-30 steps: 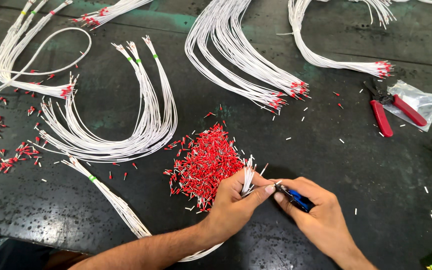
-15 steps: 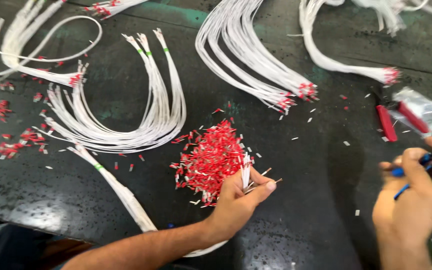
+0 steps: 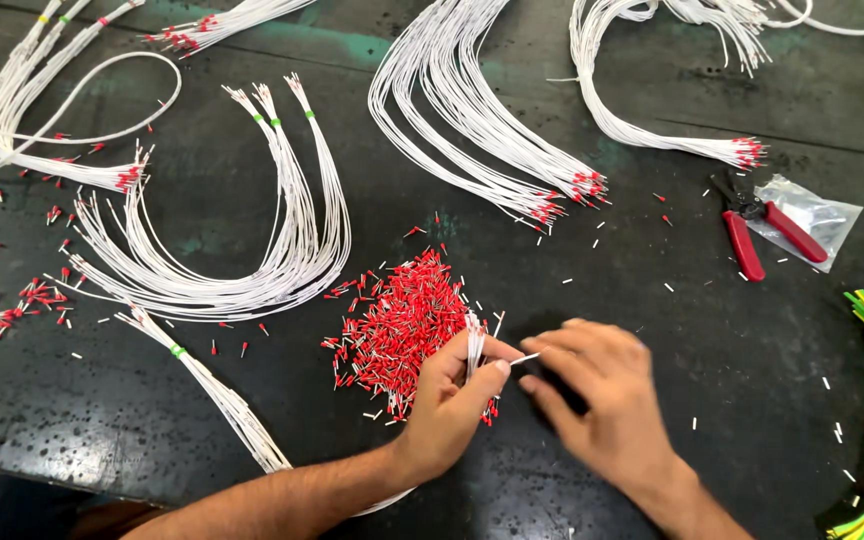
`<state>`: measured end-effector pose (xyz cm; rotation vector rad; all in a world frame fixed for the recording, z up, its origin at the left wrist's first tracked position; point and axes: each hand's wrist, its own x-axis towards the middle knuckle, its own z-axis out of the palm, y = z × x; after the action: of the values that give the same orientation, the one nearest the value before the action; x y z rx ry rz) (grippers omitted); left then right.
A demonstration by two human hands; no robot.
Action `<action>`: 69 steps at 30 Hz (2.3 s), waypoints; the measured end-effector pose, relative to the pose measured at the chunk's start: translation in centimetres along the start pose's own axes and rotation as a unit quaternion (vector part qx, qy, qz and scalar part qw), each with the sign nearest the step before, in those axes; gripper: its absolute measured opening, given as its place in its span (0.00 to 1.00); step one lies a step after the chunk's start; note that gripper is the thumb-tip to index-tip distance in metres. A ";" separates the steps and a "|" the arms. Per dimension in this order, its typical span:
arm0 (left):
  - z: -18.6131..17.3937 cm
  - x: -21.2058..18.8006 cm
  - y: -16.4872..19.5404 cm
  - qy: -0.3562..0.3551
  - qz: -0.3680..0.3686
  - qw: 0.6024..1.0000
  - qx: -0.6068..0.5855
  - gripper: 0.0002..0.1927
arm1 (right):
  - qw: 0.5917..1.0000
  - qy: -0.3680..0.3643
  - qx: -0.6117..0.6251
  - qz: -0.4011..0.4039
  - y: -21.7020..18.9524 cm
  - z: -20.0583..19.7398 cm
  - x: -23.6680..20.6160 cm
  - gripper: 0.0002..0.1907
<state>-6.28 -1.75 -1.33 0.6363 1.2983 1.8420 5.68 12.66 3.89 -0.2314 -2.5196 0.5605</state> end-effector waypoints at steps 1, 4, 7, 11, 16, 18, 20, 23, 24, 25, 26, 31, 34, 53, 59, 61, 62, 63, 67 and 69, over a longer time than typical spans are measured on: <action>0.1 -0.1 0.0 -0.004 0.017 1.000 0.008 0.07 | 0.999 -0.032 0.012 -0.030 -0.3 0.3 -0.2 0.19; 0.2 -0.3 0.0 -0.007 -0.019 0.998 -0.057 0.08 | 0.989 -0.110 0.020 -0.097 -0.7 1.6 -1.0 0.18; 0.3 -0.3 0.0 -0.009 0.024 1.000 -0.004 0.07 | 0.986 -0.123 -0.018 -0.110 -0.4 2.2 -1.4 0.15; 0.7 -0.4 0.1 -0.005 0.024 1.000 0.011 0.06 | 0.990 -0.101 -0.030 -0.096 0.5 1.8 -1.5 0.11; 1.1 -0.3 0.5 -0.010 0.026 0.999 0.032 0.07 | 0.991 -0.101 -0.016 -0.090 1.0 1.4 -1.9 0.12; 1.3 -0.3 0.7 0.007 0.015 0.999 0.049 0.06 | 0.989 -0.107 -0.016 -0.101 1.2 1.2 -2.0 0.13; 1.4 -0.2 0.9 0.014 0.010 0.998 0.057 0.06 | 0.990 -0.098 0.004 -0.102 1.4 0.8 -2.0 0.14; 1.5 -0.1 1.1 0.014 0.014 0.998 0.057 0.06 | 0.993 -0.079 0.055 -0.063 1.5 0.3 -1.9 0.15; 1.5 -0.1 1.2 0.014 0.019 0.998 0.059 0.06 | 0.994 -0.071 0.076 -0.043 1.6 0.2 -1.9 0.16; 1.5 -0.1 1.2 0.015 0.024 0.998 0.061 0.06 | 0.995 -0.056 0.067 -0.041 1.6 0.1 -1.8 0.15; 1.4 -0.1 1.2 0.019 0.023 0.997 0.067 0.06 | 0.997 -0.042 0.059 -0.039 1.6 0.0 -1.7 0.13; 1.3 0.0 1.1 0.046 -0.014 0.996 0.081 0.07 | 0.999 -0.014 0.031 -0.006 1.6 -0.4 -1.5 0.10; 1.3 0.1 1.1 0.052 -0.020 0.996 0.074 0.07 | 0.999 0.002 0.035 0.004 1.6 -0.3 -1.4 0.10; 1.1 -0.2 1.0 0.023 -0.001 0.995 0.094 0.05 | 0.880 0.029 0.323 0.346 3.1 -0.1 -2.9 0.19; 1.2 -0.1 1.0 0.016 0.021 0.994 0.108 0.04 | 0.861 0.048 0.333 0.381 2.1 -0.4 -2.8 0.13; 1.3 -0.1 0.9 0.012 0.022 0.995 0.100 0.04 | 0.870 0.054 0.332 0.361 2.0 -0.6 -3.0 0.12; 1.3 -0.1 0.9 0.010 0.024 0.994 0.103 0.04 | 0.880 0.057 0.329 0.338 2.0 -0.6 -3.1 0.11; 1.2 -0.1 0.8 0.009 0.025 0.994 0.105 0.04 | 0.889 0.060 0.326 0.315 1.9 -0.6 -3.3 0.10; 1.2 -0.1 0.7 -0.001 0.039 0.993 0.112 0.04 | 0.861 0.061 0.364 0.350 1.9 -0.4 -3.8 0.12; 1.3 -0.2 0.7 0.000 0.043 0.992 0.118 0.04 | 0.853 0.069 0.368 0.363 1.8 -0.2 -3.9 0.12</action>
<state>-5.45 -1.32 -0.21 0.8281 1.5249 1.7701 9.17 13.30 1.41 -0.8910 -1.8267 1.6720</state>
